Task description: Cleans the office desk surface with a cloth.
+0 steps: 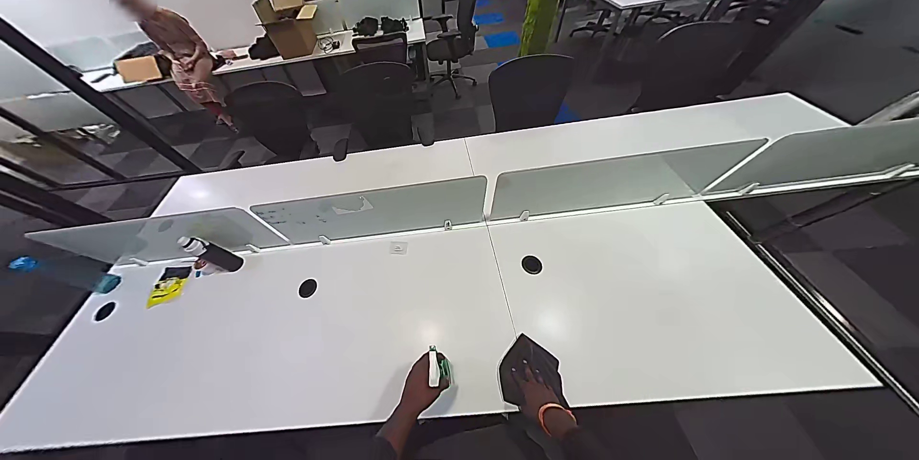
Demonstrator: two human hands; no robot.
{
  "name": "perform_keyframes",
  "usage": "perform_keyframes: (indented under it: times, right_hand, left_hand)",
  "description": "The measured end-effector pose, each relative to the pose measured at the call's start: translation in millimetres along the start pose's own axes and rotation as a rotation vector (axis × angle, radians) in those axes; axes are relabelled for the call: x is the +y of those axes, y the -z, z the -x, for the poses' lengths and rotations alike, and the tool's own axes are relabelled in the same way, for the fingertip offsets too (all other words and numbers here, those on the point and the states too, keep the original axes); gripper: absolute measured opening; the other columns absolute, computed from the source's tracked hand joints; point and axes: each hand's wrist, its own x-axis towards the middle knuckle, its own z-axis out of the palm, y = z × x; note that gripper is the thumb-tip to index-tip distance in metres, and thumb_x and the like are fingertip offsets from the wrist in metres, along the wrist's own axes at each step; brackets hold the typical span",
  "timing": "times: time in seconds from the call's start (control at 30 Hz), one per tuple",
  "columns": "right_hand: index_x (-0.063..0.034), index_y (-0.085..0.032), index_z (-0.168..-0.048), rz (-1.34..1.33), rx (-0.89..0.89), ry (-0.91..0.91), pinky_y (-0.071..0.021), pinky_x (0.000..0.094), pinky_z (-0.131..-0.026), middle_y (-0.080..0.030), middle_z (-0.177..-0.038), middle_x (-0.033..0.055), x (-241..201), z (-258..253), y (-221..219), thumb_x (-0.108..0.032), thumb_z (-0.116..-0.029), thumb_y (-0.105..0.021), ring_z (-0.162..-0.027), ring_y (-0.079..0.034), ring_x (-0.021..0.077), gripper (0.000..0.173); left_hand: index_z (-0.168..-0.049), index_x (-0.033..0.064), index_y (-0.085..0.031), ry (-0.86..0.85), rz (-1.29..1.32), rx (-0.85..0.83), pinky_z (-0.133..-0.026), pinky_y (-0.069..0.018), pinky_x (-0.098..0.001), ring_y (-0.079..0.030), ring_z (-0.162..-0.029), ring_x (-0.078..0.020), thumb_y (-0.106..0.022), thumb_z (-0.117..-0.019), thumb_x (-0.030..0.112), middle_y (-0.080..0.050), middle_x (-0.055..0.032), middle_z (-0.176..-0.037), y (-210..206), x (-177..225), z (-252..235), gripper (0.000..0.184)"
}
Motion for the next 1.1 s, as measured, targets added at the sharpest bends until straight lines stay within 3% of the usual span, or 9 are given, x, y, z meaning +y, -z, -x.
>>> perform_keyframes:
  times: [0.33,0.47,0.57,0.7,0.9,1.1]
  right_hand:
    - [-0.021,-0.035,-0.162,0.113,-0.051,0.168,-0.0303,0.0683,-0.118,-0.013,-0.172,0.0199,16.1,-4.7,18.4,-0.015,-0.0841,-0.077,-0.153,-0.023,0.0509,0.089]
    - [-0.0207,-0.04,-0.16,0.144,-0.02,0.227,-0.0312,0.0679,-0.118,-0.019,-0.171,0.0188,20.3,-14.9,31.3,-0.016,-0.0818,-0.079,-0.154,-0.022,0.0483,0.087]
    - [-0.0193,-0.039,-0.16,0.138,-0.028,0.222,-0.0314,0.0691,-0.117,-0.017,-0.171,0.0191,11.2,-19.1,33.9,-0.018,-0.0818,-0.079,-0.154,-0.02,0.0493,0.088]
    - [-0.0209,-0.036,-0.161,0.126,-0.011,0.186,-0.0333,0.0687,-0.116,-0.015,-0.172,0.0185,-5.2,-29.6,39.9,-0.022,-0.0802,-0.08,-0.155,-0.019,0.0491,0.092]
    - [-0.0186,-0.036,-0.162,0.079,-0.012,0.117,-0.0262,0.0659,-0.121,-0.014,-0.172,0.0194,-36.3,-42.7,57.5,-0.03,-0.0833,-0.078,-0.156,-0.017,0.0479,0.09]
    - [-0.0164,-0.031,-0.163,-0.018,-0.1,-0.031,-0.0349,0.0665,-0.117,-0.005,-0.172,0.0221,-69.7,-52.7,78.2,-0.029,-0.0872,-0.076,-0.154,-0.017,0.0525,0.089]
  left_hand:
    - [-0.131,0.0093,-0.067,0.294,0.03,0.276,-0.1,-0.0556,-0.0475,-0.072,-0.108,-0.0219,-0.078,-0.0851,0.033,-0.075,-0.011,-0.115,-13.7,10.0,29.4,0.053]
    - [-0.132,0.0054,-0.065,0.311,0.117,0.398,-0.101,-0.0558,-0.0466,-0.072,-0.108,-0.0233,-0.081,-0.0827,0.026,-0.074,-0.0143,-0.116,-1.2,-2.4,26.1,0.056]
    - [-0.133,0.0027,-0.063,0.339,0.162,0.452,-0.101,-0.0551,-0.0472,-0.071,-0.11,-0.0258,-0.083,-0.0819,0.023,-0.072,-0.0173,-0.118,14.4,-10.7,21.4,0.058]
    - [-0.138,0.0023,-0.06,0.377,0.152,0.452,-0.103,-0.0535,-0.0484,-0.069,-0.113,-0.0279,-0.08,-0.0848,0.02,-0.071,-0.0191,-0.122,37.9,-9.6,1.3,0.059]
    - [-0.137,0.0007,-0.06,0.345,0.145,0.434,-0.104,-0.0535,-0.047,-0.069,-0.113,-0.0274,-0.079,-0.0858,0.021,-0.071,-0.0191,-0.121,72.5,-15.8,-43.0,0.058]
    - [-0.138,0.0009,-0.059,0.306,0.065,0.444,-0.104,-0.0533,-0.0493,-0.07,-0.113,-0.0284,-0.077,-0.0892,0.024,-0.072,-0.0186,-0.12,121.8,-24.1,-120.7,0.057]
